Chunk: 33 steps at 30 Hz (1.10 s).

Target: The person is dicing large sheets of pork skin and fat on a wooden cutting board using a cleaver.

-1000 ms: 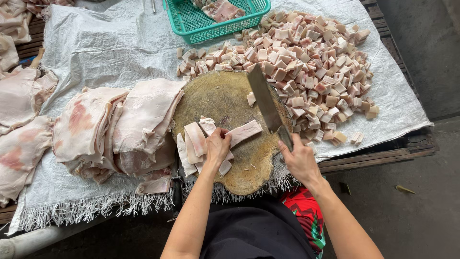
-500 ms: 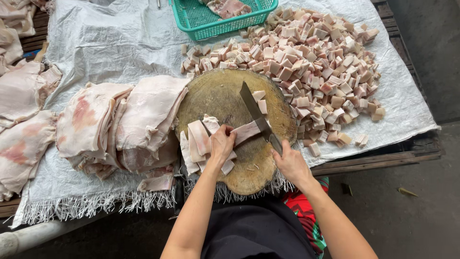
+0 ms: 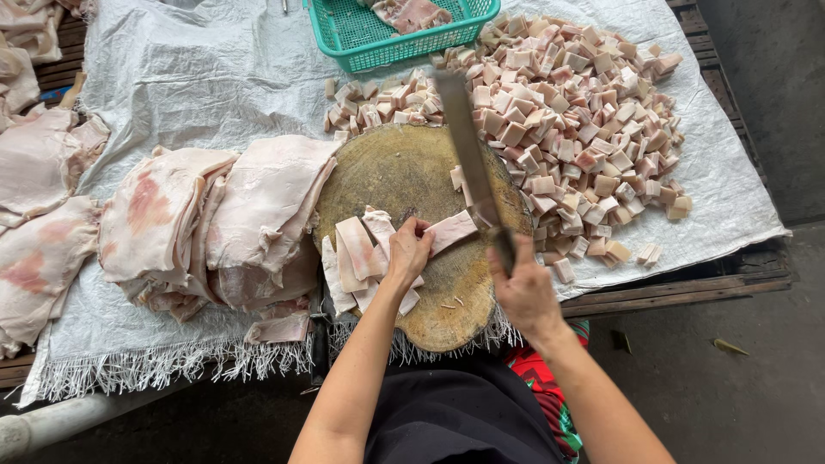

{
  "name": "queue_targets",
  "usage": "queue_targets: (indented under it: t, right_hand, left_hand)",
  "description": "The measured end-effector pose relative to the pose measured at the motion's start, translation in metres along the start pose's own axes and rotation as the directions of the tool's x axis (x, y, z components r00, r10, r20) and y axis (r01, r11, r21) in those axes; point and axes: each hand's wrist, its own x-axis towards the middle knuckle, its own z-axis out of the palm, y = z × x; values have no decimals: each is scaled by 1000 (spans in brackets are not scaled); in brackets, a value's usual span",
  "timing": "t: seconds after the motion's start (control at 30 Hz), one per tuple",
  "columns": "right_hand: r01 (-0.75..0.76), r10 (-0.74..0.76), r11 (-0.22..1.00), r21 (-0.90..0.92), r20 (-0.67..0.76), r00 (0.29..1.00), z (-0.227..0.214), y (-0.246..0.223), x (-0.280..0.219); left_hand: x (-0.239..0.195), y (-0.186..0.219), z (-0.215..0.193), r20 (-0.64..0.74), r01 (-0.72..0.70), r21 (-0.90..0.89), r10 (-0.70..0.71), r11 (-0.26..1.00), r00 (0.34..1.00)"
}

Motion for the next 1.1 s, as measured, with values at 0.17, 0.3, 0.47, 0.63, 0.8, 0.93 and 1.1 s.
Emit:
queue_targets:
  t: [0.17, 0.3, 0.47, 0.63, 0.8, 0.93, 1.1]
  right_hand:
    - [-65, 84, 987, -145, 135, 987, 25, 27, -2]
    - [-488, 440, 869, 86, 317, 840, -16, 3, 0]
    - [-201, 201, 979, -6, 109, 974, -39, -36, -1]
    - [86, -73, 991, 101, -121, 990, -55, -62, -4]
    - [-8, 7, 999, 52, 24, 1000, -5, -27, -5]
    - [-66, 96, 975, -211, 138, 986, 32, 7, -11]
    - [-321, 338, 941, -107, 289, 896, 9, 8, -23]
  left_hand:
    - [-3, 3, -4, 3, 30, 40, -30, 999, 1000]
    - [0, -2, -1, -11, 17, -9, -17, 1000, 1000]
    - [2, 1, 14, 61, 69, -55, -65, 996, 996]
    - [4, -2, 15, -41, -136, 66, 139, 988, 989]
    - [8, -5, 8, -29, -69, 82, 71, 994, 997]
    - [9, -4, 7, -48, -110, 77, 114, 991, 992]
    - [2, -6, 2, -40, -60, 102, 64, 993, 997]
